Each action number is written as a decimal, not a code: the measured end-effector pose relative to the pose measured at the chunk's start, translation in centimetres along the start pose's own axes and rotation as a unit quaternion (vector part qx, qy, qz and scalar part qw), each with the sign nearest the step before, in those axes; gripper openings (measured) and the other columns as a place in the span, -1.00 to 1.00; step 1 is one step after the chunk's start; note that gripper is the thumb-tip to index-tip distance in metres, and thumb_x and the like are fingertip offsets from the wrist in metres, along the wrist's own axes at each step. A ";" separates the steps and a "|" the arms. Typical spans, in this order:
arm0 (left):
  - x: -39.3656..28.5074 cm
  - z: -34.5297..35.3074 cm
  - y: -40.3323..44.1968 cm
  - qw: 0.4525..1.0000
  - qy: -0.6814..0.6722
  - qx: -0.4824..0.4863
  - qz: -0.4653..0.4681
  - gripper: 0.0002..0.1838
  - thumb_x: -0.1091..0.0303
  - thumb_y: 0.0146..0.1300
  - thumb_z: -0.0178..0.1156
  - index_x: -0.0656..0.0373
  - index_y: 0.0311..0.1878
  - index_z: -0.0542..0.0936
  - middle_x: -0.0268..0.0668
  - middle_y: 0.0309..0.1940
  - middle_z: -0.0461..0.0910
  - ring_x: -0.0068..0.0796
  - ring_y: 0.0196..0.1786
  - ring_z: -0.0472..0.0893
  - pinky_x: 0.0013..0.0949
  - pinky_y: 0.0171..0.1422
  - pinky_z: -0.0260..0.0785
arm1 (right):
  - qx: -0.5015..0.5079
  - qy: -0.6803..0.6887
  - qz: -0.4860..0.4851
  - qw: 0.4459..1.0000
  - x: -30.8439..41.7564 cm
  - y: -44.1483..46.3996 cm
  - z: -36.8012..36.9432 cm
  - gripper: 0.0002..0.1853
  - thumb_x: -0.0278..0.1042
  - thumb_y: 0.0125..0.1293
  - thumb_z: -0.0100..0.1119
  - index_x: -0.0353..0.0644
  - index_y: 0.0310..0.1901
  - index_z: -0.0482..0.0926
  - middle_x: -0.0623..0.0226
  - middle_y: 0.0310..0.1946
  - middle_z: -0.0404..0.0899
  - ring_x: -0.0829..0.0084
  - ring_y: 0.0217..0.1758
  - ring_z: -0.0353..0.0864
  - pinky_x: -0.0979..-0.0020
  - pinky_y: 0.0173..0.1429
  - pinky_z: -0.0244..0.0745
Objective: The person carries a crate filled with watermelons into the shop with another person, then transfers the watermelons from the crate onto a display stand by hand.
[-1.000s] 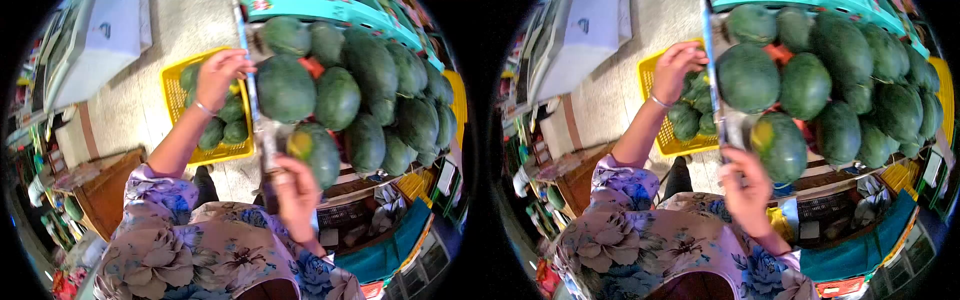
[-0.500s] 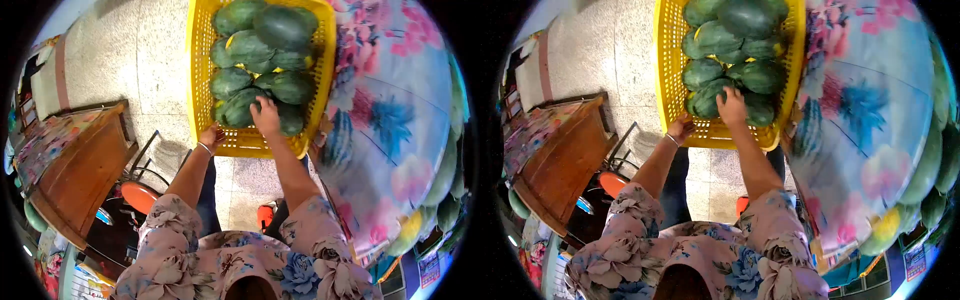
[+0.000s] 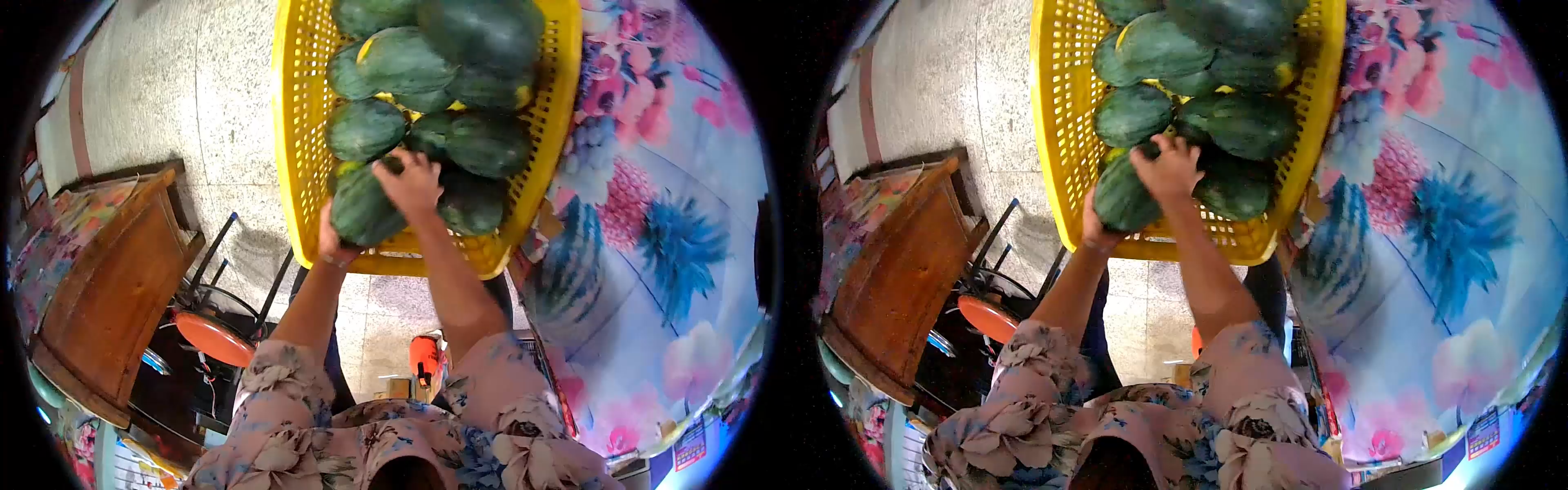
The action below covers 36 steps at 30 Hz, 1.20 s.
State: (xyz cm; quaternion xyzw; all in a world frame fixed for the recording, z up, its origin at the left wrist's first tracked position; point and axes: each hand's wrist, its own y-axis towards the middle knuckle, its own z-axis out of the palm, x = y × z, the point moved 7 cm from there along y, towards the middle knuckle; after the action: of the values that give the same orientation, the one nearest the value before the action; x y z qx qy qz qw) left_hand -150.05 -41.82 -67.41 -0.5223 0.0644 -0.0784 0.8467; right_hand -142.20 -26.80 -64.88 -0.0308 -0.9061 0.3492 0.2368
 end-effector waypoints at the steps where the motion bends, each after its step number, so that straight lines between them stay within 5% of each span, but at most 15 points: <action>1: -0.8 -0.2 -2.0 0.999 0.026 0.025 0.034 -0.37 -0.16 0.19 -0.30 0.09 0.16 0.30 -0.16 0.09 0.37 -0.17 0.10 0.40 -0.02 0.17 0.23 | -0.049 0.002 -0.030 0.998 1.7 -2.8 -1.1 -0.46 0.15 -0.13 0.13 0.08 -0.09 0.46 0.37 -0.12 0.37 0.18 0.06 0.22 -0.21 0.01 0.12; 3: -1.9 2.3 -6.8 0.996 0.005 0.039 0.074 -0.40 -0.08 0.23 -0.34 0.15 0.15 0.30 -0.14 0.07 0.38 -0.18 0.10 0.40 -0.07 0.20 0.21 | -0.112 -0.055 -0.081 0.989 6.2 -9.3 -5.5 -0.55 0.06 -0.10 0.17 0.03 -0.16 0.50 0.33 -0.13 0.42 0.20 0.03 0.30 0.08 -0.08 0.30; 5: -2.0 4.0 -9.8 0.985 0.088 0.056 0.138 -0.45 0.01 0.25 -0.32 0.19 0.16 0.28 -0.15 0.08 0.36 -0.19 0.10 0.38 -0.11 0.23 0.18 | -0.123 -0.035 -0.102 0.987 8.7 -13.1 -10.8 -0.55 0.04 -0.06 0.14 -0.03 -0.15 0.50 0.33 -0.15 0.43 0.21 -0.03 0.33 0.12 -0.12 0.30; 7: -2.2 7.0 -13.4 0.888 0.385 0.071 0.240 -0.50 0.09 0.25 -0.24 0.20 0.17 0.25 -0.16 0.10 0.32 -0.24 0.11 0.36 -0.16 0.22 0.19 | -0.153 0.003 -0.171 0.973 11.1 -17.9 -16.3 -0.61 -0.07 -0.05 0.17 -0.08 -0.18 0.52 0.31 -0.14 0.43 0.22 -0.06 0.35 0.15 -0.10 0.27; 9: 0.1 10.8 -16.4 0.965 0.076 0.222 0.113 -0.51 0.14 0.22 -0.16 0.21 0.16 0.23 -0.16 0.10 0.31 -0.27 0.11 0.36 -0.20 0.21 0.22 | -0.121 0.149 -0.208 0.959 11.8 -21.3 -21.8 -0.66 -0.23 -0.08 0.23 -0.10 -0.20 0.54 0.29 -0.11 0.43 0.23 -0.07 0.36 0.21 -0.03 0.22; 11: 0.5 12.4 -18.1 0.975 0.123 0.141 0.120 -0.41 -0.06 0.19 -0.13 0.15 0.17 0.24 -0.13 0.11 0.31 -0.21 0.13 0.35 -0.12 0.23 0.19 | -0.160 0.206 -0.252 0.932 12.1 -24.3 -28.7 -0.65 -0.34 -0.13 0.28 -0.10 -0.21 0.56 0.23 -0.06 0.41 0.22 -0.04 0.36 0.25 0.03 0.18; 13: 0.4 23.5 -23.9 0.961 0.031 0.273 -0.013 -0.31 -0.22 0.15 -0.21 0.14 0.17 0.26 -0.10 0.13 0.30 -0.17 0.14 0.34 -0.08 0.24 0.17 | -0.154 0.162 -0.274 0.935 12.5 -26.7 -34.3 -0.50 -0.28 -0.14 0.32 -0.06 -0.05 0.49 0.15 0.13 0.25 0.14 0.13 0.26 0.24 0.20 0.09; 15: 0.1 27.9 -25.0 0.969 0.074 0.236 0.016 -0.27 -0.25 0.15 -0.29 0.16 0.18 0.26 -0.08 0.14 0.29 -0.14 0.15 0.33 -0.08 0.22 0.18 | -0.056 0.302 -0.292 0.906 11.8 -28.1 -37.0 -0.41 -0.19 -0.12 0.32 -0.05 0.03 0.41 0.12 0.15 0.20 0.08 0.16 0.21 0.17 0.21 0.10; 19: 1.6 40.9 -27.3 0.932 0.156 0.326 -0.017 -0.34 -0.12 0.19 -0.26 0.25 0.14 0.31 -0.07 0.10 0.34 -0.15 0.11 0.37 -0.14 0.21 0.19 | -0.236 0.361 -0.343 0.834 8.1 -31.0 -46.4 -0.26 -0.18 -0.22 0.41 -0.19 0.07 0.34 0.07 0.13 0.25 0.13 0.20 0.24 0.22 0.24 0.10; 25: 10.5 56.9 -25.5 0.889 0.308 0.327 0.086 -0.58 0.05 0.12 0.04 0.20 -0.12 0.48 -0.27 -0.19 0.53 -0.36 -0.12 0.49 -0.28 0.04 0.30 | -0.338 0.610 -0.202 0.688 -3.0 -29.0 -54.1 -0.16 -0.18 -0.18 0.42 -0.26 0.17 0.24 0.19 0.10 0.28 0.36 0.12 0.29 0.39 0.19 0.18; 29: 18.4 62.5 -20.5 0.853 0.380 0.350 0.070 -0.64 0.07 0.06 0.14 0.12 -0.17 0.49 -0.30 -0.25 0.52 -0.42 -0.17 0.49 -0.38 -0.03 0.31 | -0.377 0.690 -0.139 0.601 -7.8 -26.7 -55.7 -0.24 -0.27 0.00 0.31 -0.26 0.22 0.15 0.18 0.06 0.31 0.38 0.06 0.33 0.41 0.14 0.22; 33: 22.4 65.0 -18.9 0.817 0.455 0.346 0.076 -0.68 0.12 0.10 0.09 0.14 -0.17 0.47 -0.30 -0.23 0.50 -0.45 -0.15 0.47 -0.39 -0.02 0.29 | -0.381 0.697 -0.056 0.606 -10.0 -26.0 -56.3 -0.25 -0.25 0.05 0.28 -0.18 0.24 0.11 0.27 -0.02 0.38 0.56 -0.19 0.41 0.57 -0.23 0.34; 36: 22.4 65.3 -15.8 0.816 0.473 0.328 0.054 -0.68 0.15 0.11 0.08 0.16 -0.16 0.49 -0.30 -0.22 0.50 -0.47 -0.15 0.46 -0.41 -0.03 0.28 | -0.425 0.596 -0.076 0.677 -11.0 -24.3 -56.3 -0.25 -0.21 0.08 0.25 -0.32 0.22 0.09 0.14 0.00 0.33 0.35 0.04 0.31 0.42 0.14 0.18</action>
State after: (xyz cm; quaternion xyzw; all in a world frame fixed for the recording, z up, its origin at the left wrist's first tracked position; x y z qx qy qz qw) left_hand -116.71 3.83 -24.71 -0.1076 0.4556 -0.2863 0.8360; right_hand -104.39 -12.74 -17.38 -0.2605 -0.6232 -0.1852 0.7138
